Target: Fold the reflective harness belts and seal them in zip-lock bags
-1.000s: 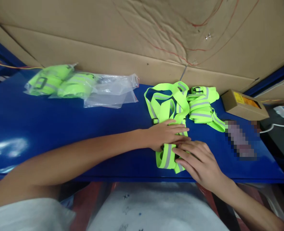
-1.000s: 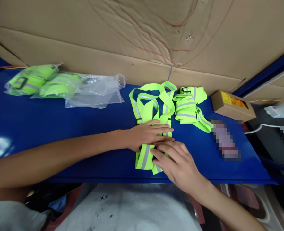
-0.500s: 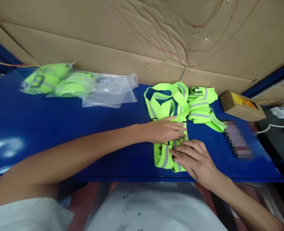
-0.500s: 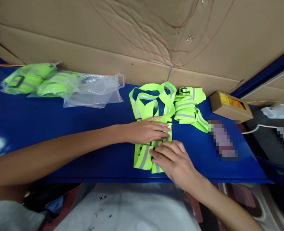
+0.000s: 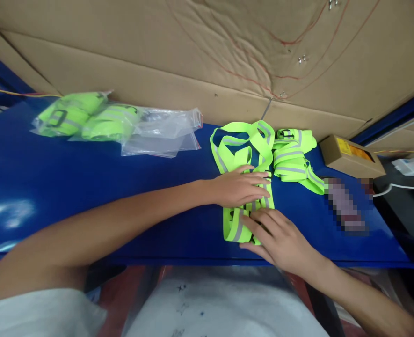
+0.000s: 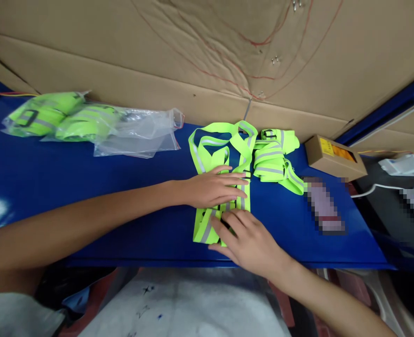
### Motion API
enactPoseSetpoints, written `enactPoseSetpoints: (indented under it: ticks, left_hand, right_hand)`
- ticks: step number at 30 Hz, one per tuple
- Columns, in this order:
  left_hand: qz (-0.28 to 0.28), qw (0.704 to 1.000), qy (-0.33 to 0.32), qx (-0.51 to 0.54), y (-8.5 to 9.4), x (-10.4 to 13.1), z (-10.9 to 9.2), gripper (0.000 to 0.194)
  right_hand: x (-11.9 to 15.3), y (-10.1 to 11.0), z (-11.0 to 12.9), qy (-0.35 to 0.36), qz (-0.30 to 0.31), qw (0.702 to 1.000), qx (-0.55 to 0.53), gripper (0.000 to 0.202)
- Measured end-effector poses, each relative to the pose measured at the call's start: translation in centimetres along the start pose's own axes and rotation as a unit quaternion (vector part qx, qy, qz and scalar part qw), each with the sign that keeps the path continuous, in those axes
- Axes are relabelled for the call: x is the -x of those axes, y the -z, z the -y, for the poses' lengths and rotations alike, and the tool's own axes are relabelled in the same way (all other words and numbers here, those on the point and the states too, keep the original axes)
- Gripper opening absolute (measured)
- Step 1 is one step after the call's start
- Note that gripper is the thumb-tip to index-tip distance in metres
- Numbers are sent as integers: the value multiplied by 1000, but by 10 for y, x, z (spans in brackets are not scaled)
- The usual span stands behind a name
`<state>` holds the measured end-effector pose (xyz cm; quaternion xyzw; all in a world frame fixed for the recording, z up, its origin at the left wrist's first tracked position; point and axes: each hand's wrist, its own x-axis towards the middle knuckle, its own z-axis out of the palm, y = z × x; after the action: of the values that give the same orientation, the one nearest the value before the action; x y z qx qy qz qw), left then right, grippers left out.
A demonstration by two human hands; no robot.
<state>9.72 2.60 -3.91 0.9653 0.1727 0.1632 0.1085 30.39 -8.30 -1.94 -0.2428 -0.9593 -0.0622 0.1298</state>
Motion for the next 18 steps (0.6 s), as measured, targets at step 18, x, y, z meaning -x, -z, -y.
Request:
enactPoseSetpoints:
  ticks: [18]
  left_hand:
    - [-7, 999, -41, 17, 0, -2, -18, 39]
  right_hand:
    - [-24, 32, -21, -43, 153, 951, -265, 29]
